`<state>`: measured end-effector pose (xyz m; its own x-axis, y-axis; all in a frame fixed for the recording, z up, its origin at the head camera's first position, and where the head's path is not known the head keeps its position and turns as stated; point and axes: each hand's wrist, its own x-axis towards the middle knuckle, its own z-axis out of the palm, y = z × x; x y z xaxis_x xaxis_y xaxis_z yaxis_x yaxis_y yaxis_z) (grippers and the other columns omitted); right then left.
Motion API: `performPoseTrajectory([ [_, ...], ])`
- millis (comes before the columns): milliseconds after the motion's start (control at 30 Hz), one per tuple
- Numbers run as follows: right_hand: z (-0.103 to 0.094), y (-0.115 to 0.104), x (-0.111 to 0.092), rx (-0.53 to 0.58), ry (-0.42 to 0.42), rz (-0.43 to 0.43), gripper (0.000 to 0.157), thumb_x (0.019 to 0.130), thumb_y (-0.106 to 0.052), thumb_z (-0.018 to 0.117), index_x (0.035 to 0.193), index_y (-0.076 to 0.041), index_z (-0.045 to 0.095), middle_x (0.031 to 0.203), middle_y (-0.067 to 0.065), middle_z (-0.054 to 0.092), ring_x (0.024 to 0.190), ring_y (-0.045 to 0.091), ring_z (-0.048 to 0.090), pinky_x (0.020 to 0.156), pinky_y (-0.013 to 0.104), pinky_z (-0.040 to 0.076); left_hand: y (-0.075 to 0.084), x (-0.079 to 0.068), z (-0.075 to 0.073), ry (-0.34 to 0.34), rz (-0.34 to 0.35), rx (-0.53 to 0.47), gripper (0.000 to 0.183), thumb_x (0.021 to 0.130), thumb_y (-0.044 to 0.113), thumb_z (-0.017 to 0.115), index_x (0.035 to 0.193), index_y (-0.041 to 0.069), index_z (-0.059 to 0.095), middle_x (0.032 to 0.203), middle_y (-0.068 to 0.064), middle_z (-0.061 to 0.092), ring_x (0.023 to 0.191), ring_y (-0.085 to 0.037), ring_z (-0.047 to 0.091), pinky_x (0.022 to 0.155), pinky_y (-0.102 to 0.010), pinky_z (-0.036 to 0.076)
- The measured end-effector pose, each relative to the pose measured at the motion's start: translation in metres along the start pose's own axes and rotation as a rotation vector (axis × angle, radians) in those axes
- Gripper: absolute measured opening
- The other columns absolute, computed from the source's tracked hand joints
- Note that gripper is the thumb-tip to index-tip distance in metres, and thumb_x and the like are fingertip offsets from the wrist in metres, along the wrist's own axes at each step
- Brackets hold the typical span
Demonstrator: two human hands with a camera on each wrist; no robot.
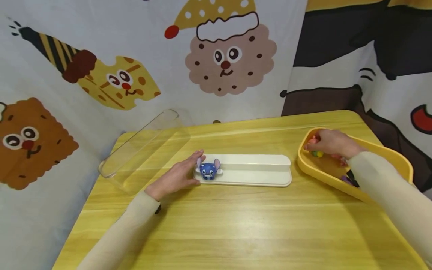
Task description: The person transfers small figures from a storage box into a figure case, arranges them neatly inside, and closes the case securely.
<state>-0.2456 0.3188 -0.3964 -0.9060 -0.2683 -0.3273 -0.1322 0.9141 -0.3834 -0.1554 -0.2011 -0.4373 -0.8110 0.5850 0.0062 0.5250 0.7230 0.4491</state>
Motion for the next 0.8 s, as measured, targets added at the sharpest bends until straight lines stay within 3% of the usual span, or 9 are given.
performPoseTrajectory([
  [200,0.002,0.002,0.001,0.018,0.001,-0.005,0.039,0.095,-0.041,0.072,0.099,-0.005,0.056,0.075,0.004,0.044,0.055,0.019,0.046,0.046,0.026,0.034,0.000,0.000,0.000,0.007,0.005,-0.006,0.096,0.086,0.018,0.086,0.164,0.009,0.030,0.172,-0.008,0.020,0.157,-0.022,0.019,0.123,-0.044,0.029],
  [500,-0.006,0.001,-0.006,0.033,0.006,-0.026,0.035,0.095,-0.035,0.073,0.091,-0.005,0.055,0.069,0.002,0.047,0.052,0.018,0.050,0.044,0.027,0.038,0.001,0.000,0.001,0.009,0.005,-0.001,0.096,0.087,0.018,0.086,0.164,0.009,0.030,0.172,-0.003,0.016,0.157,-0.021,0.018,0.124,-0.043,0.029],
  [600,-0.010,-0.001,-0.010,0.042,-0.003,-0.020,0.036,0.096,-0.033,0.073,0.094,0.000,0.056,0.071,0.004,0.050,0.055,0.020,0.054,0.045,0.029,0.045,0.001,0.000,0.001,0.008,0.001,-0.006,0.096,0.086,0.018,0.086,0.164,0.009,0.030,0.172,-0.005,0.018,0.157,-0.021,0.018,0.124,-0.044,0.029],
  [700,-0.013,-0.003,-0.013,0.054,-0.010,-0.004,0.040,0.097,-0.028,0.072,0.107,0.008,0.056,0.078,0.007,0.055,0.060,0.023,0.059,0.049,0.032,0.052,0.002,-0.001,0.000,0.008,-0.006,-0.006,0.096,0.086,0.018,0.086,0.164,0.010,0.030,0.172,-0.006,0.019,0.157,-0.021,0.018,0.124,-0.044,0.029],
  [800,-0.018,-0.004,-0.016,0.046,-0.005,-0.002,0.044,0.096,-0.023,0.073,0.113,0.013,0.054,0.082,0.009,0.056,0.062,0.023,0.060,0.050,0.033,0.053,0.003,-0.001,0.000,0.008,-0.009,-0.004,0.096,0.086,0.018,0.086,0.164,0.009,0.030,0.172,-0.006,0.019,0.157,-0.021,0.018,0.124,-0.043,0.028],
])
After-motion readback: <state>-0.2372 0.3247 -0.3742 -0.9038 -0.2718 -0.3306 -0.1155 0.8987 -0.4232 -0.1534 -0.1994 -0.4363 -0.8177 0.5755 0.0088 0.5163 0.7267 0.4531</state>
